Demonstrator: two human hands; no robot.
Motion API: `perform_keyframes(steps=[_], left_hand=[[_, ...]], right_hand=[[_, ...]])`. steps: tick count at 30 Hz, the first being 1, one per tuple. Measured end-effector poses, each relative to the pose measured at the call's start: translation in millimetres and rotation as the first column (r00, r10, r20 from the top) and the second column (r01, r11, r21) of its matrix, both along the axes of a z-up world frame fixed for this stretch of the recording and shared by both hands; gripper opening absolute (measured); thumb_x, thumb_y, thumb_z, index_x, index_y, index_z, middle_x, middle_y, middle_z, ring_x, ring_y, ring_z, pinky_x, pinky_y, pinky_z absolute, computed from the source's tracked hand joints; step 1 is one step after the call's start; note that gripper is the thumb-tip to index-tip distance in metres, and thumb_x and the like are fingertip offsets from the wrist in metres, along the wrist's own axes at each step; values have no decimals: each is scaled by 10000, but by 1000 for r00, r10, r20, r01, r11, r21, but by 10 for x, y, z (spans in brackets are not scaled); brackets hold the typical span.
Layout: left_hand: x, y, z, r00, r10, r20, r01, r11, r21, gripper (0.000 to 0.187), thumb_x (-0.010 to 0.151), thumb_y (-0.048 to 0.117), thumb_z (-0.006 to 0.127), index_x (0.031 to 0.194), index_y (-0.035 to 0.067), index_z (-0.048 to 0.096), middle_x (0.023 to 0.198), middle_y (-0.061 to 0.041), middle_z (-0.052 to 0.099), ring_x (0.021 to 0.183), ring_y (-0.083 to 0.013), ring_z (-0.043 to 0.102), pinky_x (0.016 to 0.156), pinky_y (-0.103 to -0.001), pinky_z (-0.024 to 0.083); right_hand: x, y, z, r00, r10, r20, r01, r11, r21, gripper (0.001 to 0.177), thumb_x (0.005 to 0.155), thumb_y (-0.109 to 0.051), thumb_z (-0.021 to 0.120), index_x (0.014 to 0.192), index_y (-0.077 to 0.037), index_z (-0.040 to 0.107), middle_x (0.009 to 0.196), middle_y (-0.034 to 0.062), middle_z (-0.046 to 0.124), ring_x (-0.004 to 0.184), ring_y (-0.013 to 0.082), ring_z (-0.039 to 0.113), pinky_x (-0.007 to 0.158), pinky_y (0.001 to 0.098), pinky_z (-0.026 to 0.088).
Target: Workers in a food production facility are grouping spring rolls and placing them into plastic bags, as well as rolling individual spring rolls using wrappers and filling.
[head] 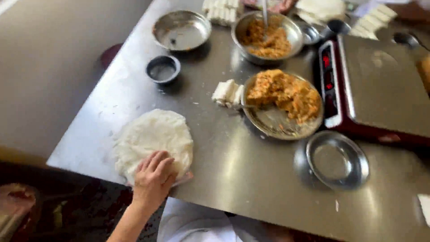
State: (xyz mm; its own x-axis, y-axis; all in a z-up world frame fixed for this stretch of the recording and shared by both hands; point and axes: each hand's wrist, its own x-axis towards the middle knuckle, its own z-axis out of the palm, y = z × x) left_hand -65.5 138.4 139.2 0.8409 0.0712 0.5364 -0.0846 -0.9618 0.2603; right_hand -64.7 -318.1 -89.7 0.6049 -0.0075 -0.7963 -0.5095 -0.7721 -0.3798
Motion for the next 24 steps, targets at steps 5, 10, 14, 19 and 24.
perform_keyframes(steps=[5,10,14,19,24], left_hand=[[78,194,2,996,0,-94,5,998,59,119,957,181,640,957,101,728,1162,-75,743,1142,-296,681,910,-419,578],[193,380,202,998,-36,-47,28,986,-164,119,1001,34,570,1081,28,657,1105,-151,754,1024,-312,727,809,-405,617],[628,300,686,930,-30,-366,-194,807,-558,144,1066,116,495,1128,60,612,906,-101,773,887,-236,775,679,-363,607],[982,-180,825,772,-634,-43,44,121,-992,184,1015,40,534,1172,-11,615,709,-117,686,507,-159,658,417,-279,568],[1173,-687,762,806,-588,-69,70,210,-975,259,1019,57,540,1269,-4,567,953,-148,718,731,-186,678,573,-300,593]], right_hand=[[54,145,587,895,378,235,-441,828,347,510,984,-387,622,1472,-267,537,1498,-72,614,1388,86,580,1132,221,404],[91,509,2409,883,327,336,-469,629,620,547,995,-409,537,1477,-151,526,1502,15,632,1414,136,553,1170,342,376],[409,476,2889,858,182,480,-465,673,576,378,968,-316,575,1283,-183,735,1387,46,743,1330,205,654,1146,419,425],[1218,149,2813,109,205,973,-236,956,-175,371,971,-270,677,1322,-150,684,1309,87,706,1264,283,641,1049,423,497],[1655,-261,2426,111,389,914,-2,920,-392,465,1038,-509,580,1311,-152,700,1339,140,684,1320,348,597,1092,463,471]])
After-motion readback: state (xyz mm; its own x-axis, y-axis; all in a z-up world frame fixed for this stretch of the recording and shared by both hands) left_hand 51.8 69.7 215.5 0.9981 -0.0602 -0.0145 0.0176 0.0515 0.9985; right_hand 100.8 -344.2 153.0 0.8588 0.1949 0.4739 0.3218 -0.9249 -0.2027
